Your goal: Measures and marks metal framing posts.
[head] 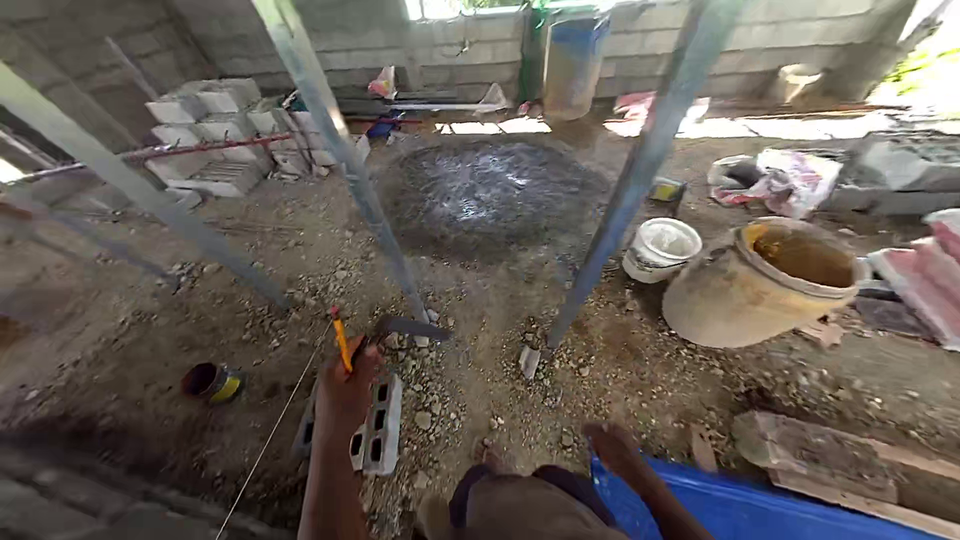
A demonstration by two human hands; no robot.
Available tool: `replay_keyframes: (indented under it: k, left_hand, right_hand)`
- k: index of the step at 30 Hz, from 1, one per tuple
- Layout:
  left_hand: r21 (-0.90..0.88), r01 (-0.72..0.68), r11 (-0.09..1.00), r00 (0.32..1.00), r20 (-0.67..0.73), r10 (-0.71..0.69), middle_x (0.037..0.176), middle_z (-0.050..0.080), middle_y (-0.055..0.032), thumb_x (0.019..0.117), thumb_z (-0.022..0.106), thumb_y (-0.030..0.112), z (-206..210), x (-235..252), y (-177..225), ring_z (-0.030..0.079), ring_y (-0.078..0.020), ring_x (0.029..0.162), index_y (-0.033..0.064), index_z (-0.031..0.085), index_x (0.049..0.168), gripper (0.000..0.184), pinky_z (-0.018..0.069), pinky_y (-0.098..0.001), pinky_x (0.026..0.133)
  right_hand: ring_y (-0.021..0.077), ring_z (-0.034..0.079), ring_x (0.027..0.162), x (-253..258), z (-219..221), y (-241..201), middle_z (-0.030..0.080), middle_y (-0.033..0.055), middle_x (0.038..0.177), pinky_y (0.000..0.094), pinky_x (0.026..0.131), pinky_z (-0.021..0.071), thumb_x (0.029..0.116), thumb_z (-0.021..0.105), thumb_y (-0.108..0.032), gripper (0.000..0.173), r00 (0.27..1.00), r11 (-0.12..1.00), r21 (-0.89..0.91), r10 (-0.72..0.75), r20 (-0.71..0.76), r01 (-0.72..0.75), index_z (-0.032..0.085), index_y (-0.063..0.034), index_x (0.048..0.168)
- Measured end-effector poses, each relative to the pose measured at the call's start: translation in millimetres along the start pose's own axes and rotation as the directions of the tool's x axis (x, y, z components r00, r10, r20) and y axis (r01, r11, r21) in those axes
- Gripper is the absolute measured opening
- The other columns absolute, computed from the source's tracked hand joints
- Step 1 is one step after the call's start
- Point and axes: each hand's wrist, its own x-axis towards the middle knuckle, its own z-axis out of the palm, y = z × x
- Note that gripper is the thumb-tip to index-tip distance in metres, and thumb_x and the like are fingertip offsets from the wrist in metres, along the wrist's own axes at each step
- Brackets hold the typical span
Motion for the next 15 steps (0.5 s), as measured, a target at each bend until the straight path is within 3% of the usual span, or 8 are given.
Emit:
replay_keyframes:
  k: [3, 6, 10, 15]
  left_hand:
    - [0.107, -0.045, 0.993, 0.998, -0.046, 0.051, 0.092, 0.072, 0.0028, 0.1051, 0.054, 0.029, -17, 69, 19, 0.058, -0.0043, 0.061, 0.0076, 0.064, 0.129, 0.033, 0.0491, -0.0238, 0.055]
    - [0.124, -0.063, 0.99, 0.99, -0.114, 0.078, 0.092, 0.073, 0.0033, 0.1048, 0.056, 0.029, -29, 121, 33, 0.058, -0.004, 0.06, 0.0073, 0.064, 0.125, 0.031, 0.049, -0.0229, 0.054]
    - [0.129, -0.017, 0.991, 0.985, -0.17, 0.039, 0.091, 0.073, 0.0014, 0.1045, 0.057, 0.027, -31, 180, 38, 0.059, -0.0063, 0.059, 0.0078, 0.058, 0.133, 0.034, 0.0499, -0.0239, 0.053]
    - [0.174, -0.015, 0.985, 0.96, -0.273, 0.063, 0.093, 0.072, 0.0002, 0.1034, 0.058, 0.021, -20, 254, 50, 0.06, -0.0078, 0.062, 0.0116, 0.059, 0.132, 0.03, 0.0519, -0.0257, 0.055]
  right_hand:
    - [0.0304, 0.063, 0.072, 51, -11, -80, 0.068, 0.017, 0.083, 0.0546, 0.072, 0.0537, 0.1109, 0.04, -0.042, 0.053, 1.0, 1.0, -0.003, 0.014, -0.013, -0.014, 0.069, 0.0014, 0.116]
    - [0.0266, 0.061, 0.068, 111, -7, -139, 0.066, 0.0149, 0.081, 0.0507, 0.068, 0.053, 0.111, 0.042, -0.041, 0.05, 0.997, 0.999, -0.003, -0.039, 0.073, 0.039, 0.068, 0.0015, 0.114]
    - [0.0237, 0.059, 0.064, 207, 5, -204, 0.066, 0.0129, 0.079, 0.0473, 0.064, 0.0525, 0.1109, 0.042, -0.041, 0.049, 0.969, 0.991, -0.024, -0.124, 0.213, 0.132, 0.068, 0.0, 0.12]
    - [0.027, 0.061, 0.066, 335, 1, -298, 0.066, 0.0156, 0.08, 0.0508, 0.067, 0.0533, 0.1114, 0.04, -0.04, 0.051, 0.901, 0.937, -0.152, -0.246, 0.357, 0.316, 0.067, 0.0029, 0.116]
